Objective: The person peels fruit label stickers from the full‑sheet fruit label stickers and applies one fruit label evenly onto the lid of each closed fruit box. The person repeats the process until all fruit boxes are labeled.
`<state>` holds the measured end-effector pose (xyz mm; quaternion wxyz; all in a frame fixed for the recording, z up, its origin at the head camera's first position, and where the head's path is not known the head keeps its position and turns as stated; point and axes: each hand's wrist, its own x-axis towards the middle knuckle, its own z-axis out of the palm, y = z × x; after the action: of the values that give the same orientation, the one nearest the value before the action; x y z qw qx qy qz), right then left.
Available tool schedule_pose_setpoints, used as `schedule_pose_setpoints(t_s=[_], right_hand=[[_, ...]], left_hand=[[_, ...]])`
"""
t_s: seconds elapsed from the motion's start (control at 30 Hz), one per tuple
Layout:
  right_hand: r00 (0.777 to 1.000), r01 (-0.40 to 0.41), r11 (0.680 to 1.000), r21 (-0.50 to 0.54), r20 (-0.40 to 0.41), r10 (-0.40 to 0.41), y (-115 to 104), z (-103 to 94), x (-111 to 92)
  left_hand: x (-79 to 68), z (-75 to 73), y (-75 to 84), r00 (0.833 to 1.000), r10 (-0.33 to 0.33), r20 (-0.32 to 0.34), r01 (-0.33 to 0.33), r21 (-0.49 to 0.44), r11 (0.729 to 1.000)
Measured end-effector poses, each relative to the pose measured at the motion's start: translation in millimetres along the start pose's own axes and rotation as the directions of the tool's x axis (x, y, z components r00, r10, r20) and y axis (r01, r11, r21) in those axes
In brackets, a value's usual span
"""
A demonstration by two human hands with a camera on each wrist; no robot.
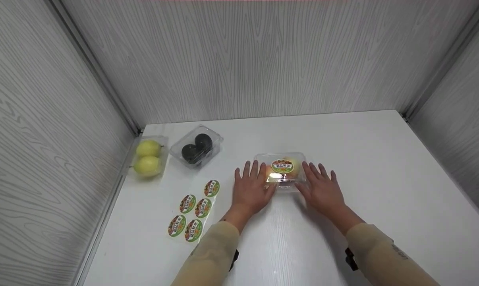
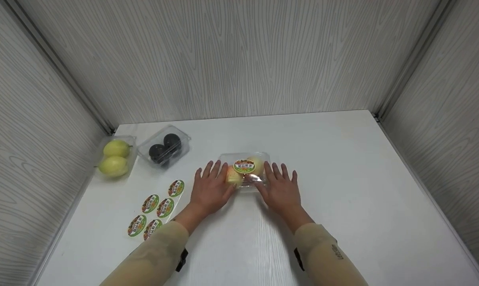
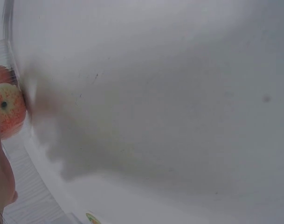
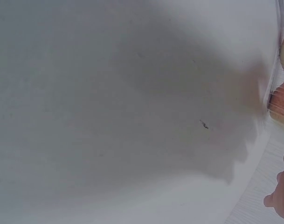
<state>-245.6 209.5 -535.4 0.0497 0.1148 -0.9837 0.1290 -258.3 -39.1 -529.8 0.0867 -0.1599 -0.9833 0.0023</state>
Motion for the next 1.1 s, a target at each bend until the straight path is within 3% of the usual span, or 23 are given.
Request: schedule_pose_setpoints(t_s=[0.33, 0.57, 0.77, 1.1], right_hand=[[1.000, -0.025, 0.999, 0.023, 0.010, 0.025, 14, -2.7, 3], [0.999, -0.047, 0.999, 0.009, 0.018, 0.047, 27, -8.8, 2], [0.998, -0.067, 0.998, 0.013, 0.023, 0.067, 40, -13.8, 3], [0.997, -0.067, 0.998, -0.002, 0.043, 0.067, 64, -19.6, 8]], left_hand=[[13.9, -0.7, 9.5, 1.000, 0.013, 0.022, -0.013, -0.026, 1.000], [25.7, -1.7, 23.0, 0.998, 0.017, 0.058, -0.015, -0.043, 0.999], [36.8, 0.1, 35.2, 0.999, 0.014, 0.037, -0.013, -0.036, 0.999], [56.6, 2.8, 53.5, 0.996, 0.001, 0.090, 0.003, -0.038, 0.999]])
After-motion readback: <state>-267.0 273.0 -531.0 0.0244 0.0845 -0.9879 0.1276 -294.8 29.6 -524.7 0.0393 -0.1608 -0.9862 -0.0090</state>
